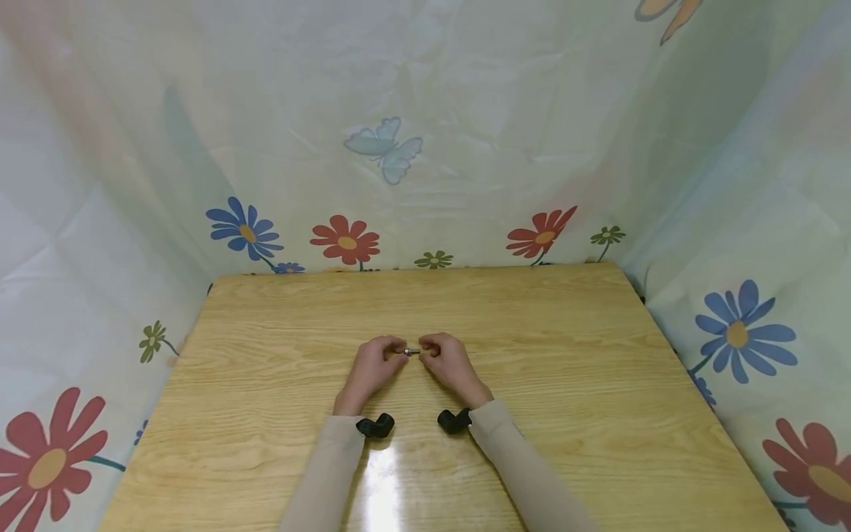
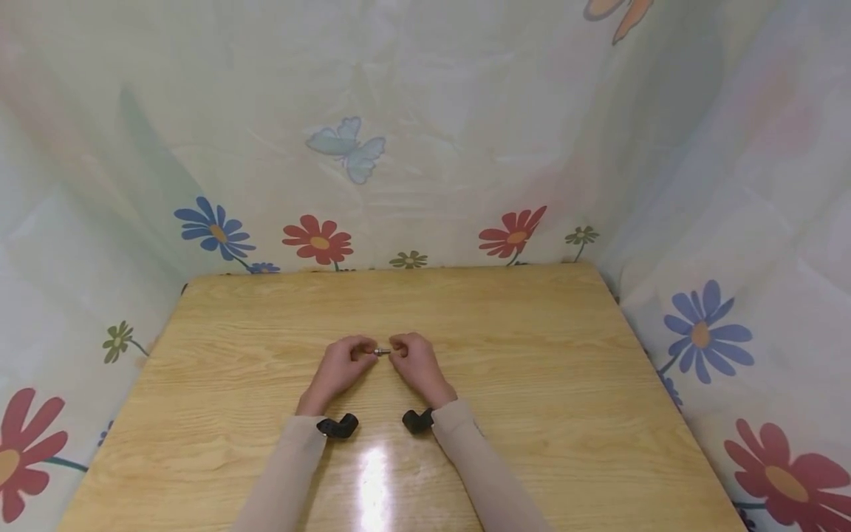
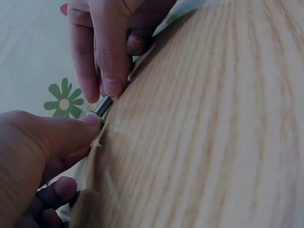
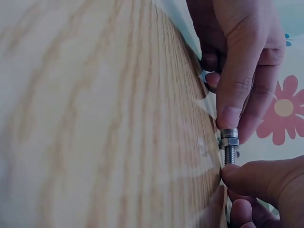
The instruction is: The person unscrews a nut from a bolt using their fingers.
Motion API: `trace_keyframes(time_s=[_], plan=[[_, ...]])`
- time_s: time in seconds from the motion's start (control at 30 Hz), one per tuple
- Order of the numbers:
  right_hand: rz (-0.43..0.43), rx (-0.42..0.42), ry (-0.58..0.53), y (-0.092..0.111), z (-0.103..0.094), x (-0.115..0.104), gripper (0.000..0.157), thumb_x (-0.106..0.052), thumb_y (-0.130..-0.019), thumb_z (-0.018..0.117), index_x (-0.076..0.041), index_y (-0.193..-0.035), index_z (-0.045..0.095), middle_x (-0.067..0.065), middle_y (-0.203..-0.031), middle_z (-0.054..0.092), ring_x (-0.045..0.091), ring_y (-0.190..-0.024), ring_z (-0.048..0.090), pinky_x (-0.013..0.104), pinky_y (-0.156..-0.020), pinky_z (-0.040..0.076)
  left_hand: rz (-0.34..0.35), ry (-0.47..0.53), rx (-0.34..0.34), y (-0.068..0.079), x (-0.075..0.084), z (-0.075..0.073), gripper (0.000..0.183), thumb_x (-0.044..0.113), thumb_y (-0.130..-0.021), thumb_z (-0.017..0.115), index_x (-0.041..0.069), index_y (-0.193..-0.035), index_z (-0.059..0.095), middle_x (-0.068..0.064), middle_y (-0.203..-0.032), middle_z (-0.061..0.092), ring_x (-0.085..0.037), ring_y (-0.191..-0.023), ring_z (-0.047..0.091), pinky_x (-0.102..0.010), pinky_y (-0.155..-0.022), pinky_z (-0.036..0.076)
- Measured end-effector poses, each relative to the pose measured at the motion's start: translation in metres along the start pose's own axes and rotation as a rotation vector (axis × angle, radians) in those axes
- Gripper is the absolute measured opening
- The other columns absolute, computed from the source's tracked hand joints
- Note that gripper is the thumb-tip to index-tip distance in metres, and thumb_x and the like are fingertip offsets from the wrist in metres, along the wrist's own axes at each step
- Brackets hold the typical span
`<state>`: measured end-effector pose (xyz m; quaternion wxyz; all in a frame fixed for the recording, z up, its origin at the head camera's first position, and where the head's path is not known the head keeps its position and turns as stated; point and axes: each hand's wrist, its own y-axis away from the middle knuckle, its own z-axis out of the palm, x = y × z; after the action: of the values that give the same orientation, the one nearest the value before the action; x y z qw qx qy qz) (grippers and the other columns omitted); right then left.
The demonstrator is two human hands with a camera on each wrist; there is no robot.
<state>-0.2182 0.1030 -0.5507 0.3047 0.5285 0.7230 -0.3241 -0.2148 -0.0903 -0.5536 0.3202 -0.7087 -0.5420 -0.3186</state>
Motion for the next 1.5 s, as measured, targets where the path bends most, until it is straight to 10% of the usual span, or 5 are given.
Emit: trace_keyframes(time_s=[0.87, 1.5], plan=[[0.030, -0.043, -0.053, 0.004, 0.000, 0.001, 0.013, -0.006, -0.097, 0.071, -0.007, -0.107, 0.079, 0.009, -0.105, 0.076, 0.016, -0.089, 0.068, 0.034, -0.077, 0.057, 0.014, -0.048, -0.054, 0.001, 0.001, 0.002, 0.014, 0.017, -0.101, 0.068, 0.010, -0.105, 0.078, -0.003, -0.100, 0.077, -0.013, -0.087, 0.068, -0.034, -0.079, 0.057], [0.086, -0.012, -0.205, 0.005, -0.009, -0.014, 0.011, -0.013, -0.097, 0.073, -0.009, -0.105, 0.080, 0.008, -0.107, 0.077, 0.022, -0.098, 0.074, 0.037, -0.084, 0.060, 0.014, 0.189, 0.056, 0.012, 0.007, -0.007, 0.017, 0.022, -0.099, 0.071, 0.012, -0.110, 0.079, -0.002, -0.096, 0.078, -0.012, -0.088, 0.069, -0.026, -0.076, 0.055]])
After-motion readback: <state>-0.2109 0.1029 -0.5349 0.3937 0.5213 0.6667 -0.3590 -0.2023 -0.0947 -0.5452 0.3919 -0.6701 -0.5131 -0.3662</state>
